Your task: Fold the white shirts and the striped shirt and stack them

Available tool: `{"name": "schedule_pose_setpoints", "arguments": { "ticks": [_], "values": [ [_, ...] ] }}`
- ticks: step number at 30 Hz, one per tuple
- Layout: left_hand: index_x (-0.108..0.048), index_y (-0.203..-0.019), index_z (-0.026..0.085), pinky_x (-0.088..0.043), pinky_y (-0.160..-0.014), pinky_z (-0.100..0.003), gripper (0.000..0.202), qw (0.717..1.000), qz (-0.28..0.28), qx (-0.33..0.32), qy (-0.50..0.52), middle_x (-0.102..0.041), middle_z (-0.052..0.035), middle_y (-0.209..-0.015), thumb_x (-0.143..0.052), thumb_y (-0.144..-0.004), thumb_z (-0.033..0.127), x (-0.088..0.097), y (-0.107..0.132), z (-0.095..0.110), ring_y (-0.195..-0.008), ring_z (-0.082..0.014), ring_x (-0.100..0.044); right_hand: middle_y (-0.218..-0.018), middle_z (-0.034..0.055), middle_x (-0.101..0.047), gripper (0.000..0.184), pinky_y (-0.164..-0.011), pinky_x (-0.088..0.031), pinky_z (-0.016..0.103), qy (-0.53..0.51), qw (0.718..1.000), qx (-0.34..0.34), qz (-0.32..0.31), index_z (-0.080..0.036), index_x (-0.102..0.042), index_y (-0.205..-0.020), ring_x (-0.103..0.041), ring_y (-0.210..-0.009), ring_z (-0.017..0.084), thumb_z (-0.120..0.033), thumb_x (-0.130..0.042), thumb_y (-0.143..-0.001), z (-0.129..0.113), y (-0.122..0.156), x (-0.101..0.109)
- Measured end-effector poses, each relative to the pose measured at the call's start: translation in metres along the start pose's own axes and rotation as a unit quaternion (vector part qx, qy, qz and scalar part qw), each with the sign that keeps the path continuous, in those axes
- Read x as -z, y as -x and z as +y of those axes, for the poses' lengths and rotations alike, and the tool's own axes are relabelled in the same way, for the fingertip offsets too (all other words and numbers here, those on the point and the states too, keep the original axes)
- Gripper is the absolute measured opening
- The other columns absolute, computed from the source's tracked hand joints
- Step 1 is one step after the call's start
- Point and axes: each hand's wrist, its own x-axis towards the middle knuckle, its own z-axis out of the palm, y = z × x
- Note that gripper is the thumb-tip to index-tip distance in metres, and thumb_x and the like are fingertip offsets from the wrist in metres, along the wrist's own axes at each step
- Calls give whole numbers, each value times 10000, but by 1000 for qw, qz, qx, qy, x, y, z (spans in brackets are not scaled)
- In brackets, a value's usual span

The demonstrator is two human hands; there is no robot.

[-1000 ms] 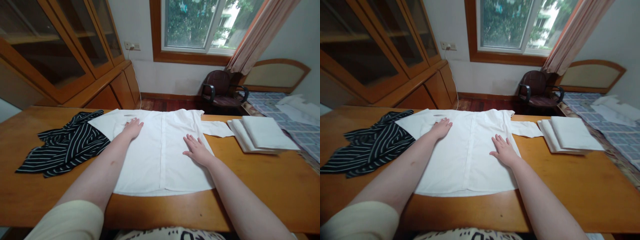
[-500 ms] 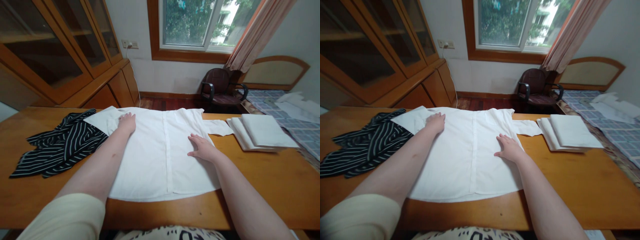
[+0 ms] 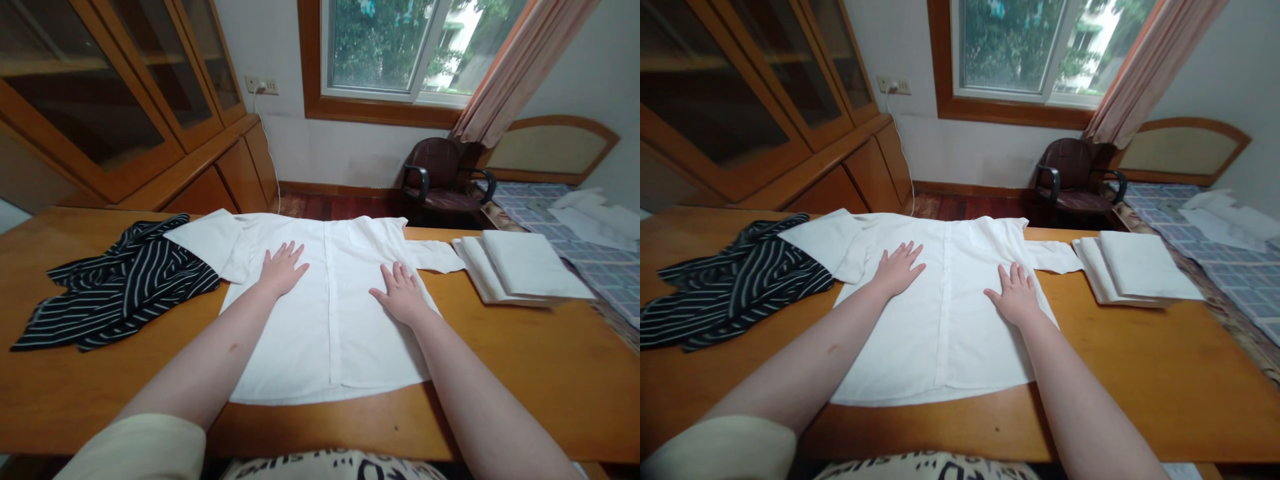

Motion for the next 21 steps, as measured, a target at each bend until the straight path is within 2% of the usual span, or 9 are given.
{"name": "schedule_pose_setpoints", "arguments": {
  "ticks": [3, 6, 10, 12, 15, 16, 18, 20, 21],
  "values": [
    [-211, -1483, 269, -146, -1097, -595, 641, 1000, 6, 24, -10, -179, -52, -1557, -220, -913, 562, -1, 2, -3, -1424, -274, -156, -1553, 199, -77, 835, -1121, -111, 475, 2, 999, -45, -5, -156, -144, -1502, -53, -1426, 321, -675, -292, -865, 5, -2, 1],
    [-209, -1483, 278, -155, -1099, -587, 642, 1000, 5, 22, -15, -179, -46, -1558, -215, -910, 569, -2, 4, -3, -1424, -272, -158, -1548, 211, -87, 850, -1115, -129, 487, -1, 995, -95, -8, -149, -131, -1503, -64, -1423, 330, -690, -257, -860, 13, -5, 3],
    [-219, -1480, 277, -149, -1100, -589, 642, 1000, 6, 21, -11, -182, -49, -1557, -225, -908, 567, -1, 5, -2, -1424, -269, -158, -1546, 204, -113, 865, -1110, -160, 487, -8, 994, -111, 0, -128, -144, -1502, -101, -1421, 327, -695, -246, -856, 19, -8, 3],
    [-223, -1479, 272, -146, -1099, -593, 643, 1000, 9, 23, -8, -183, -53, -1556, -224, -907, 565, -1, 5, -1, -1424, -267, -156, -1523, 245, -163, 884, -1104, -162, 503, -6, 991, -135, 25, -54, -183, -1485, -140, -1410, 347, -677, -255, -862, 15, -7, 3],
    [-223, -1480, 271, -144, -1099, -595, 644, 1000, 11, 24, -6, -184, -53, -1556, -221, -906, 562, -2, 5, 0, -1425, -265, -155, -1474, 311, -235, 854, -1080, -127, 580, 10, 980, -171, 97, 27, -272, -1435, -185, -1380, 410, -623, -288, -882, -2, -1, 5],
    [-223, -1479, 271, -144, -1098, -596, 644, 1000, 13, 24, -6, -187, -53, -1555, -222, -905, 563, -2, 5, 0, -1424, -266, -159, -1480, 302, -230, 823, -1077, -116, 591, 14, 983, -143, 117, 13, -290, -1431, -174, -1382, 413, -604, -307, -887, -9, 1, 5],
    [-227, -1479, 269, -144, -1095, -601, 646, 1000, 19, 23, -7, -196, -56, -1552, -227, -903, 563, -3, 4, 0, -1421, -268, -168, -1523, 228, -188, 754, -1095, -115, 563, 17, 991, -14, 128, -68, -307, -1444, -129, -1406, 376, -581, -343, -892, -21, 5, 4],
    [-231, -1477, 268, -145, -1092, -606, 647, 999, 24, 21, -5, -205, -59, -1550, -235, -901, 562, -4, 4, 0, -1418, -270, -177, -1543, 155, -184, 712, -1118, -136, 505, 9, 989, 106, 102, -137, -312, -1452, -132, -1419, 318, -580, -350, -896, -29, 7, 1],
    [-233, -1477, 269, -145, -1091, -608, 646, 999, 24, 21, -4, -207, -58, -1550, -238, -901, 562, -4, 4, 0, -1417, -271, -180, -1542, 132, -202, 698, -1124, -149, 483, 4, 987, 137, 85, -155, -312, -1454, -154, -1419, 294, -580, -340, -901, -31, 7, -1]
  ]
}}
